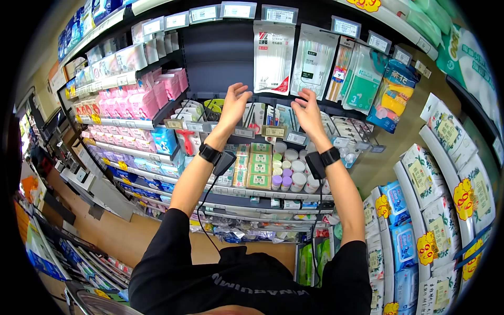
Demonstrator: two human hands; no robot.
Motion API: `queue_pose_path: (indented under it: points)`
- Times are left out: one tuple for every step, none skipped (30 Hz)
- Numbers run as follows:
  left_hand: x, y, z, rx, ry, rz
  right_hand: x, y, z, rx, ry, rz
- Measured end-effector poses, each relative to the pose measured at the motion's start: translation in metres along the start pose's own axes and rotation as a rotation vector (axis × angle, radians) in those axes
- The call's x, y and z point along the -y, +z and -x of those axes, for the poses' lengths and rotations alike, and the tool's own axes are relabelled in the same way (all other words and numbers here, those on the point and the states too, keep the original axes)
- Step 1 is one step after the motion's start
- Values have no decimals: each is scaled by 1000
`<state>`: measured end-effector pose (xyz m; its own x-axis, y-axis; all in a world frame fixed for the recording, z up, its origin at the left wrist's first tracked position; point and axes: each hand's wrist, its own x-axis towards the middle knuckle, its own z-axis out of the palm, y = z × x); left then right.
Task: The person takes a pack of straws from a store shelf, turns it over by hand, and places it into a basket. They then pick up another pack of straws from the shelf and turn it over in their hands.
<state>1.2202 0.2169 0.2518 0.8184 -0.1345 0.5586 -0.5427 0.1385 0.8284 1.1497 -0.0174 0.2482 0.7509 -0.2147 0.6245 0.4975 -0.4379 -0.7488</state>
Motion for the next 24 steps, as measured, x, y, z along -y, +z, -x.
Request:
queue_pose_path:
  points:
    - [0, 1, -7, 2, -50, -13, -10, 1, -11, -11, 12, 35]
    - [-5, 2, -12, 16, -88, -50, -18, 3, -20, 18, 51, 26]
    - [-1, 3, -19, 21, -84, -51, -23, 6, -27, 12, 49, 25]
    - [2, 5, -27, 101, -126, -91, -27, 9, -34, 61, 118, 69]
    - [1, 6, -34, 181, -168, -131, -28, 13, -41, 110, 185, 113]
    - [1, 6, -40, 250, -194, -104, -30, 16, -45, 164, 200, 146]
    - [2, 8, -45, 253, -192, -103, -32, 20, -49, 160, 199, 147]
    - [5, 10, -51, 266, -207, -120, -33, 24, -53, 189, 231, 169]
    - [7, 11, -57, 277, -221, -137, -34, 27, -57, 218, 262, 191]
    - [10, 13, -62, 277, -216, -137, -34, 29, -58, 222, 256, 131]
    - [18, 15, -69, 220, -197, -222, -37, 32, -62, 218, 253, 130]
    - [23, 16, -72, 165, -182, -306, -47, 36, -65, 161, 225, 141]
    - [27, 17, -76, 168, -180, -306, -55, 39, -69, 103, 196, 152]
    - [28, 17, -79, 169, -199, -314, -55, 42, -69, 67, 169, 190]
    - [29, 16, -81, 168, -217, -323, -55, 42, -70, 65, 169, 189]
    - [31, 15, -83, 169, -219, -324, -55, 42, -70, 128, 202, 135]
    - [33, 15, -85, 165, -244, -283, -51, 42, -70, 192, 234, 82]
    - [34, 14, -86, 161, -270, -241, -47, 42, -68, 194, 236, 82]
    - [36, 13, -88, 159, -272, -242, -43, 42, -67, 216, 252, 92]
    - [39, 12, -90, 161, -257, -213, -43, 42, -67, 235, 267, 102]
    - [41, 12, -91, 164, -241, -183, -42, 43, -67, 234, 267, 102]
    - [44, 11, -92, 165, -241, -183, -41, 44, -68, 217, 269, 83]
    - [36, 10, -88, 202, -284, -154, -43, 43, -69, 199, 271, 64]
    - [29, 9, -84, 238, -328, -125, -46, 43, -71, 196, 272, 65]
